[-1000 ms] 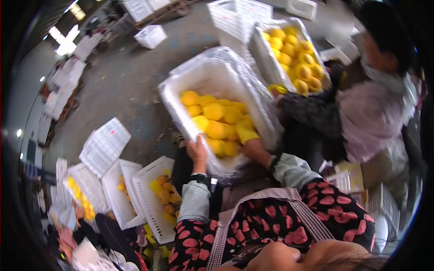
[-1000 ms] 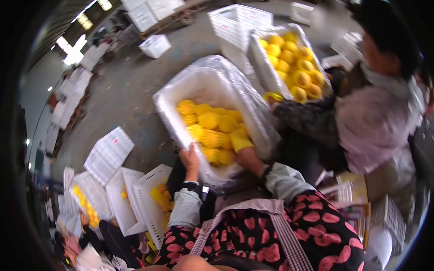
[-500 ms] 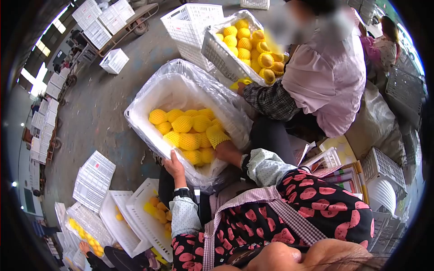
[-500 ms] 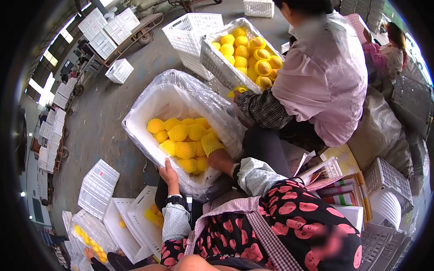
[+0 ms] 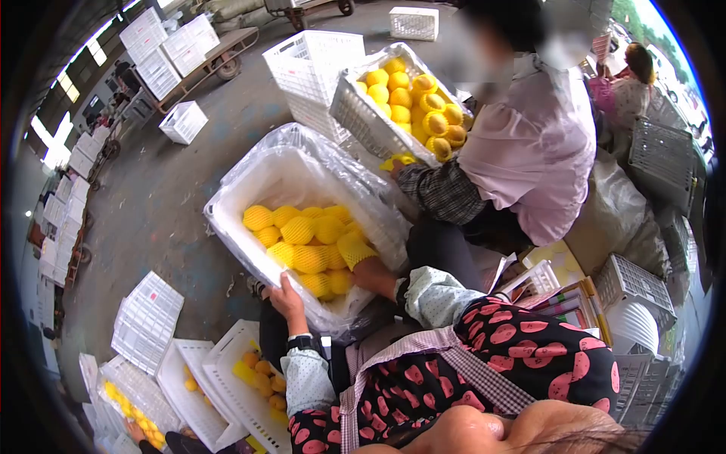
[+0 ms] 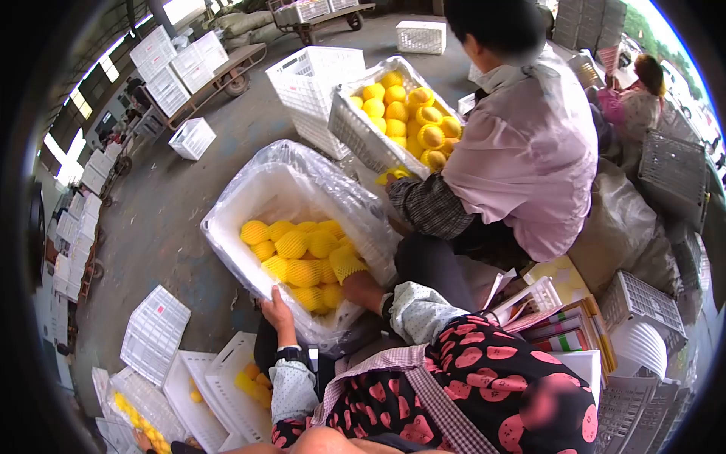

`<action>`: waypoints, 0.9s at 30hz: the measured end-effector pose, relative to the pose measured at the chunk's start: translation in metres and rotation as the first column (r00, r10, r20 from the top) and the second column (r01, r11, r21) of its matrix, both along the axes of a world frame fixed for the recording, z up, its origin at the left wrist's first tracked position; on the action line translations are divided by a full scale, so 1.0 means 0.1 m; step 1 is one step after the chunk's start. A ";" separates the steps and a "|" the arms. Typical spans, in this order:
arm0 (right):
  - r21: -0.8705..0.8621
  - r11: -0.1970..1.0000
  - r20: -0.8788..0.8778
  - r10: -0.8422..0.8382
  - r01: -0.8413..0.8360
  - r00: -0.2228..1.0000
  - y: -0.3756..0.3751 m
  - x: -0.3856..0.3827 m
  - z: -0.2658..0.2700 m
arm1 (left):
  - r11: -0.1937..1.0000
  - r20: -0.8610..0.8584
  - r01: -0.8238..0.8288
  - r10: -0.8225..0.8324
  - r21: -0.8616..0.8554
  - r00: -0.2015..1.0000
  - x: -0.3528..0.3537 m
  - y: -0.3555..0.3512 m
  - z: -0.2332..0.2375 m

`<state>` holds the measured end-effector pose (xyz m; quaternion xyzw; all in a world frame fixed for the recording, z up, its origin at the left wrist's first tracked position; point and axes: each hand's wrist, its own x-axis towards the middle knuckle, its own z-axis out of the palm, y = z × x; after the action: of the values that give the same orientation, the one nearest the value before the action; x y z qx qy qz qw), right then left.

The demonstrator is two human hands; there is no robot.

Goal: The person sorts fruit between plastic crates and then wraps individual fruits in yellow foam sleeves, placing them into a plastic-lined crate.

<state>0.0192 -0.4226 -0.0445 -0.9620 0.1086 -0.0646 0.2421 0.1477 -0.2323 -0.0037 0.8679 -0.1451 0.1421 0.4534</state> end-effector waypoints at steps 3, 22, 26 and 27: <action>-0.019 1.000 0.002 -0.010 0.010 1.000 0.02 0.00 0.03 | 0.991 -0.082 -0.019 0.008 -0.130 0.997 -0.06 -0.02 0.10; 0.153 0.914 0.416 -0.404 0.375 0.815 -0.12 -0.03 0.09 | 0.997 -0.365 -0.034 0.004 -0.076 0.931 0.42 0.24 -0.58; 0.181 0.890 0.454 -0.454 0.419 0.767 -0.16 -0.06 0.07 | 0.918 0.371 0.003 -0.163 0.396 0.914 0.51 0.39 -0.70; 0.197 0.894 0.468 -0.446 0.402 0.763 -0.16 -0.07 0.08 | 0.799 0.583 -0.101 -0.339 0.593 0.739 0.62 0.49 -0.80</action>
<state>0.0122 -0.4382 -0.0365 -0.8506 0.2591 -0.3608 0.2814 0.2095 -0.1828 -0.0837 0.8434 -0.3912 0.3576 0.0880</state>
